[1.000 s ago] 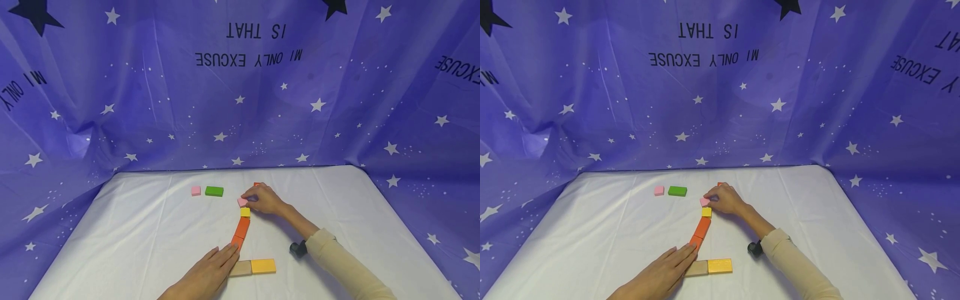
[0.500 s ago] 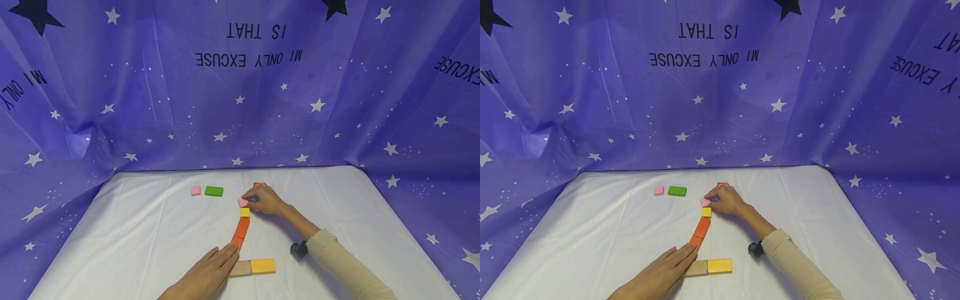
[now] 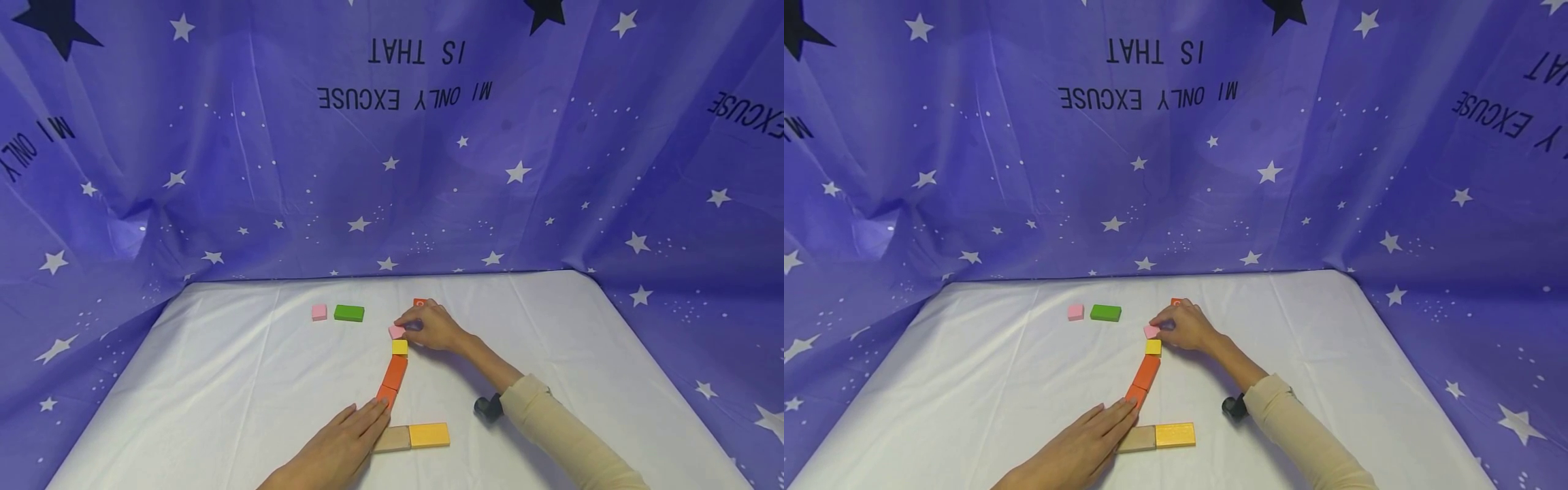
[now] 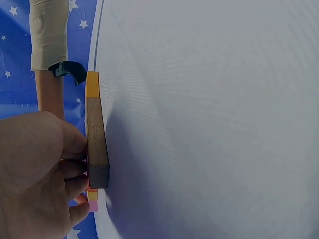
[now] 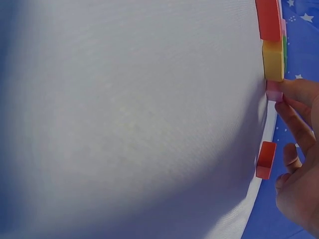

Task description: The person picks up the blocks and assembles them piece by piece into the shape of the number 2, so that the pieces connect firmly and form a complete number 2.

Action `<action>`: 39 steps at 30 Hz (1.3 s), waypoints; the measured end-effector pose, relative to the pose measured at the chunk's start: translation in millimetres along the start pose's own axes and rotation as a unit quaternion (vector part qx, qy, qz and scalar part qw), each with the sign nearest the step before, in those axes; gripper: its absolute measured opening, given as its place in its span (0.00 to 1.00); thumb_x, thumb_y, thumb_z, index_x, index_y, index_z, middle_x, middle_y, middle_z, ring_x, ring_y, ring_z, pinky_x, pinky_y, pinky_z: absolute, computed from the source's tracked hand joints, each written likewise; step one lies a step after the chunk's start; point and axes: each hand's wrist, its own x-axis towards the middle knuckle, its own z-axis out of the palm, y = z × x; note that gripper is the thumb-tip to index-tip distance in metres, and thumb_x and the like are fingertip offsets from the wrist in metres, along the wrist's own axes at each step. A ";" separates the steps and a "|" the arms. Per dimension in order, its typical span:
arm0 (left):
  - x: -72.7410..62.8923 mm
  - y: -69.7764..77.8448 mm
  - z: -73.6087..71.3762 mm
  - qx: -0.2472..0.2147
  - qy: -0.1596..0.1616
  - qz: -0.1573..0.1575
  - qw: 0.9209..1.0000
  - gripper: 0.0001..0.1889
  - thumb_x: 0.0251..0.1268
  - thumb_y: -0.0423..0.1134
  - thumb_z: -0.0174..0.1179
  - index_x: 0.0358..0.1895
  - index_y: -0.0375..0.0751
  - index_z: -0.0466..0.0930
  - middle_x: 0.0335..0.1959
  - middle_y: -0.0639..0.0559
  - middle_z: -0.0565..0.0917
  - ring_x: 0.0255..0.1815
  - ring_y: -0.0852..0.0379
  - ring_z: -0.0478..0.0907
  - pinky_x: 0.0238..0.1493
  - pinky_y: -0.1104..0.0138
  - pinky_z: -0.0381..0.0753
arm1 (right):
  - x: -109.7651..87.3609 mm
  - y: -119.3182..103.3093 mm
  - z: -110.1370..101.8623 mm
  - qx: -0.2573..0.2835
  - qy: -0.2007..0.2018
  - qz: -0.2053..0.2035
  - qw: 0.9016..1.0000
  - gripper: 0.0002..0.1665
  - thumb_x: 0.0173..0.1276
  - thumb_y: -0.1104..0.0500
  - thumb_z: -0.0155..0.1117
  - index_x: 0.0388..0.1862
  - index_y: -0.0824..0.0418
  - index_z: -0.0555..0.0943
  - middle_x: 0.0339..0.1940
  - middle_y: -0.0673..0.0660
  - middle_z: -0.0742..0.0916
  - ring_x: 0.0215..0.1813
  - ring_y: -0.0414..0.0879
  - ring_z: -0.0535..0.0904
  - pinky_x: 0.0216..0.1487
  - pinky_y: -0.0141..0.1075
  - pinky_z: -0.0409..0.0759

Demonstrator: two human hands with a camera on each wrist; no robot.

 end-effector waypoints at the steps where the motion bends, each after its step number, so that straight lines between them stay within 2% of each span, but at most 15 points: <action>1: 0.0 -0.1 0.2 0.000 0.001 0.000 1.000 0.27 0.69 0.38 0.57 0.70 0.34 0.70 0.71 0.43 0.70 0.72 0.51 0.65 0.63 0.55 0.73 | 0.1 0.0 0.2 0.000 0.000 0.001 1.000 0.15 0.61 0.58 0.73 0.47 0.53 0.90 0.46 0.48 0.89 0.48 0.48 0.76 0.47 0.43 0.70; 18: -1.8 0.0 0.4 0.000 0.003 0.001 1.000 0.26 0.71 0.38 0.55 0.70 0.33 0.70 0.71 0.43 0.70 0.72 0.50 0.65 0.64 0.55 0.72 | 0.3 -0.8 -1.0 0.009 -0.004 0.014 1.000 0.17 0.63 0.55 0.70 0.51 0.53 0.89 0.50 0.48 0.88 0.49 0.49 0.75 0.47 0.46 0.68; 21: -2.0 -0.2 0.3 -0.001 0.001 0.002 1.000 0.27 0.72 0.41 0.55 0.70 0.33 0.69 0.72 0.43 0.69 0.73 0.51 0.65 0.64 0.55 0.72 | 0.5 1.8 -1.6 0.017 0.015 0.022 0.999 0.18 0.64 0.55 0.69 0.53 0.54 0.87 0.52 0.50 0.87 0.49 0.51 0.74 0.47 0.48 0.67; 27: -2.3 -0.8 0.0 -0.006 -0.004 0.001 1.000 0.33 0.72 0.51 0.55 0.71 0.32 0.67 0.73 0.42 0.68 0.73 0.51 0.64 0.64 0.54 0.71 | 4.4 11.6 -1.2 0.039 0.093 0.036 0.994 0.16 0.63 0.63 0.71 0.51 0.61 0.87 0.51 0.56 0.87 0.48 0.54 0.75 0.51 0.50 0.69; 30: -1.9 -0.9 0.0 -0.007 0.000 0.001 1.000 0.32 0.73 0.50 0.55 0.71 0.32 0.67 0.72 0.42 0.68 0.73 0.51 0.64 0.64 0.53 0.72 | 6.1 16.1 -1.8 0.070 0.118 0.049 0.989 0.18 0.60 0.66 0.73 0.50 0.65 0.86 0.49 0.58 0.87 0.51 0.55 0.78 0.55 0.49 0.70; 34: -1.8 -0.5 -0.1 -0.012 0.002 0.000 1.000 0.28 0.73 0.42 0.54 0.71 0.32 0.68 0.72 0.42 0.69 0.73 0.51 0.64 0.64 0.53 0.72 | 5.2 23.2 -1.9 0.111 0.125 0.080 0.983 0.20 0.59 0.68 0.74 0.52 0.67 0.85 0.50 0.60 0.86 0.55 0.56 0.79 0.60 0.51 0.71; 39: -1.5 -0.3 0.0 -0.016 -0.001 -0.004 1.000 0.27 0.73 0.39 0.55 0.72 0.33 0.68 0.73 0.43 0.68 0.73 0.52 0.64 0.65 0.54 0.71 | 3.2 34.4 -0.7 0.127 0.119 0.124 0.977 0.20 0.60 0.66 0.73 0.53 0.65 0.85 0.53 0.61 0.85 0.53 0.56 0.80 0.57 0.51 0.76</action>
